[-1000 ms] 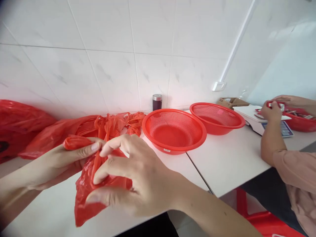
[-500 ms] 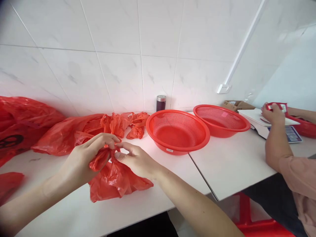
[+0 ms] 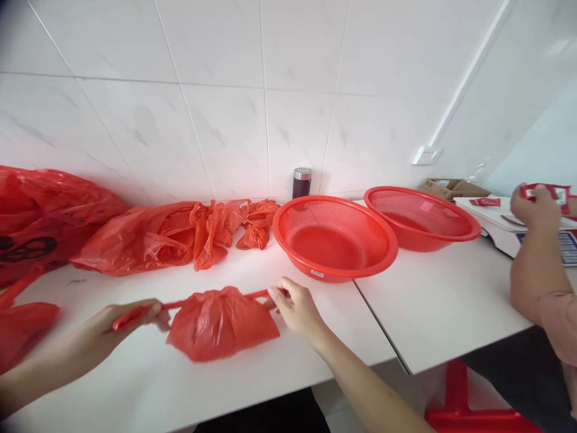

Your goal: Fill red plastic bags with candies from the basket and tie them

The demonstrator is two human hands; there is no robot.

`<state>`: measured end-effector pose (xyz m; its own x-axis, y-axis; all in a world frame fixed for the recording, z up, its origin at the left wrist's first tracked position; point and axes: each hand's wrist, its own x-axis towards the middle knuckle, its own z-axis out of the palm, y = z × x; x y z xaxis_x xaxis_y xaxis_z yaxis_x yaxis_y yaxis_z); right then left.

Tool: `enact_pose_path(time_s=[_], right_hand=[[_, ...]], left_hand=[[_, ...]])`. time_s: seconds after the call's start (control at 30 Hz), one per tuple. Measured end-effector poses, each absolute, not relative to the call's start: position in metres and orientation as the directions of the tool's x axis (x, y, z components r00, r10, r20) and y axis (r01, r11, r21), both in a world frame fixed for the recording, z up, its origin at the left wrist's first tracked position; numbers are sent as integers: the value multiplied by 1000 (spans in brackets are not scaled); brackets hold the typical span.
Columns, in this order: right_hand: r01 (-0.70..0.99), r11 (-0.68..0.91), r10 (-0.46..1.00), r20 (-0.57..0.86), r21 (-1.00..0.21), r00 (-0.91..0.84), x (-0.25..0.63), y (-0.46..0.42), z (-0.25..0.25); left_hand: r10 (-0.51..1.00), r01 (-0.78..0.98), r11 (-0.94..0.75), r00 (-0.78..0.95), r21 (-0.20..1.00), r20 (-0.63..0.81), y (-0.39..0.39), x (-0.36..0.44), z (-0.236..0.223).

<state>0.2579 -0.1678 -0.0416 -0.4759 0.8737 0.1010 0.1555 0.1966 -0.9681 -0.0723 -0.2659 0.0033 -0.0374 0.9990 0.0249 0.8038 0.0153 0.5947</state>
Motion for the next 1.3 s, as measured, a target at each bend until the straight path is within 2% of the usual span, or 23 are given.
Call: enact_pose_path(time_s=[0.13,0.27,0.37,0.6,0.73,0.8,0.97,1.13,1.3], right_hand=[[337,318,916,196,-886,-349,236,-170,-39],[494,401,887,193,-771,-418,211,-183,-37],[521,397,882,157,-756,-444,205,-189,-45],[424,343,866,107,-838,-489,229,-181,-52],[452,333,868,81,-828,-491,244,-176,-52],[513,372,862,83,-774,-500,246,-174,-58],[719,466,868,109,-515,-485,237,-163,-79],[757,503,858,134,-418,-496,229,-160,-94],[769,533,845,167,-353,-508,230,-165,-99]], left_hand=[[975,735,50,-184,677,128,-245,-38,-2],[980,668,38,-171,743,104,-217,2,-15],[984,692,40,-154,721,93,-203,16,-31],[986,803,71,-145,592,78,-193,7,-33],[986,850,126,-164,511,29,-195,-3,-32],[988,877,139,-156,461,0,-193,-6,-36],[989,955,149,-141,255,-50,-179,-8,-52],[994,990,104,-102,94,-25,-173,-6,-63],[997,996,75,-76,49,31,-177,-7,-68]])
